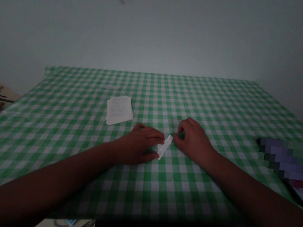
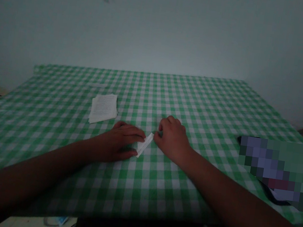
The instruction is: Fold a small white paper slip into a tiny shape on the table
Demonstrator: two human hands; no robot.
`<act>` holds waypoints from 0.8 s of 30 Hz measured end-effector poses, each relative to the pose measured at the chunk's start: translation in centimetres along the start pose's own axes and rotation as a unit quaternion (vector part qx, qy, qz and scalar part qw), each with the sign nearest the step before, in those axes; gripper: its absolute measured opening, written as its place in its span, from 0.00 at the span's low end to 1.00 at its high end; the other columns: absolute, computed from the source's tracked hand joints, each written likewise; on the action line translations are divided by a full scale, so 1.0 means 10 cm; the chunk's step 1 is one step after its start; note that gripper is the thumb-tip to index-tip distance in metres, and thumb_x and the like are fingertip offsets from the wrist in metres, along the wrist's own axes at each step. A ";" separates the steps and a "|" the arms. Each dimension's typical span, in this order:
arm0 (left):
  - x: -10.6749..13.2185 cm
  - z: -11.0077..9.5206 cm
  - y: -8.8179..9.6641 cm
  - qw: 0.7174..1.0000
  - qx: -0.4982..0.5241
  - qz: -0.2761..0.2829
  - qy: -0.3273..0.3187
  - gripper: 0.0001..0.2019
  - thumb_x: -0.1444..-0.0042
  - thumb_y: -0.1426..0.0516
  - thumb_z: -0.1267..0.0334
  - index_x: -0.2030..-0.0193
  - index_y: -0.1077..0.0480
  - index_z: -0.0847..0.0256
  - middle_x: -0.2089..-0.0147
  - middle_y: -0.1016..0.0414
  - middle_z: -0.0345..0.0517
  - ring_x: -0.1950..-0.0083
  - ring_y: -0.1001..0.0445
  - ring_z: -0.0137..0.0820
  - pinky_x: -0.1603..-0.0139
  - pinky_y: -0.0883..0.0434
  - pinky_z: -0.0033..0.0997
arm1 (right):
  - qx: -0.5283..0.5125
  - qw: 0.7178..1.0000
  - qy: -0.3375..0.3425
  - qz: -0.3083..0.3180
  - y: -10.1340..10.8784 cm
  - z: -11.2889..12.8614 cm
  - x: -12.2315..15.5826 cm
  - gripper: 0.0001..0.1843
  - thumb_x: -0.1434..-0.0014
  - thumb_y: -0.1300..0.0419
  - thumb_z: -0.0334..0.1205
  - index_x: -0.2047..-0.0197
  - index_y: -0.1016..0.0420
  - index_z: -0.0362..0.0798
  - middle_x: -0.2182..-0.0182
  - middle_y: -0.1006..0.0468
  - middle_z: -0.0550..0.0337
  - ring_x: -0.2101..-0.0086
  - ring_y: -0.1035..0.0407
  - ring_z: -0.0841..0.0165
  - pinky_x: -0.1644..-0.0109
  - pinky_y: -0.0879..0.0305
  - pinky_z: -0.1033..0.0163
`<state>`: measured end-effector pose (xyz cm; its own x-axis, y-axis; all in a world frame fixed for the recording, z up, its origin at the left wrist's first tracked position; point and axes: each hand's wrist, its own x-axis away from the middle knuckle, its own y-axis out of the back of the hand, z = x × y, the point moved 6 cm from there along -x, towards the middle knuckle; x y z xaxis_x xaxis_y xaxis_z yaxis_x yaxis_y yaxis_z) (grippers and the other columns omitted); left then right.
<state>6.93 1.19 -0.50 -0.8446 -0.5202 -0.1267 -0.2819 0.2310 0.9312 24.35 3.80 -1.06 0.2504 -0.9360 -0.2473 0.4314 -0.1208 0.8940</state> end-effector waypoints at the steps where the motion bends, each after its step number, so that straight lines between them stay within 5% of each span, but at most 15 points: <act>1: 0.00 -0.01 0.00 1.000 0.000 0.001 -0.006 0.19 0.37 0.43 0.57 0.40 0.34 0.56 0.36 0.31 0.48 0.37 0.33 0.42 0.41 0.44 0.46 | -0.005 1.000 0.002 -0.003 0.00 0.00 0.00 0.04 0.44 0.41 0.35 0.67 0.35 0.49 0.64 0.31 0.54 0.61 0.35 0.60 0.56 0.36 0.54; 9: 0.02 -0.03 0.03 0.999 -0.016 0.000 -0.037 0.17 0.35 0.47 0.61 0.40 0.34 0.55 0.36 0.32 0.48 0.36 0.35 0.42 0.39 0.45 0.47 | -0.029 0.990 0.119 0.064 -0.03 0.20 0.12 0.12 0.40 0.39 0.46 0.56 0.27 0.47 0.59 0.26 0.50 0.56 0.35 0.56 0.50 0.38 0.49; 24: 0.04 0.10 0.05 0.999 -0.021 -0.020 0.037 0.20 0.40 0.42 0.57 0.43 0.33 0.57 0.43 0.30 0.51 0.43 0.34 0.44 0.44 0.39 0.49 | -0.088 0.986 0.089 0.107 -0.06 0.15 0.15 0.10 0.48 0.32 0.38 0.64 0.28 0.49 0.61 0.28 0.57 0.56 0.35 0.59 0.53 0.40 0.54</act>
<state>6.01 1.91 -0.40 -0.7967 -0.5880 -0.1397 -0.2944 0.1756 0.9394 23.11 2.00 -1.39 0.4939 -0.8588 -0.1357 0.4915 0.1470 0.8584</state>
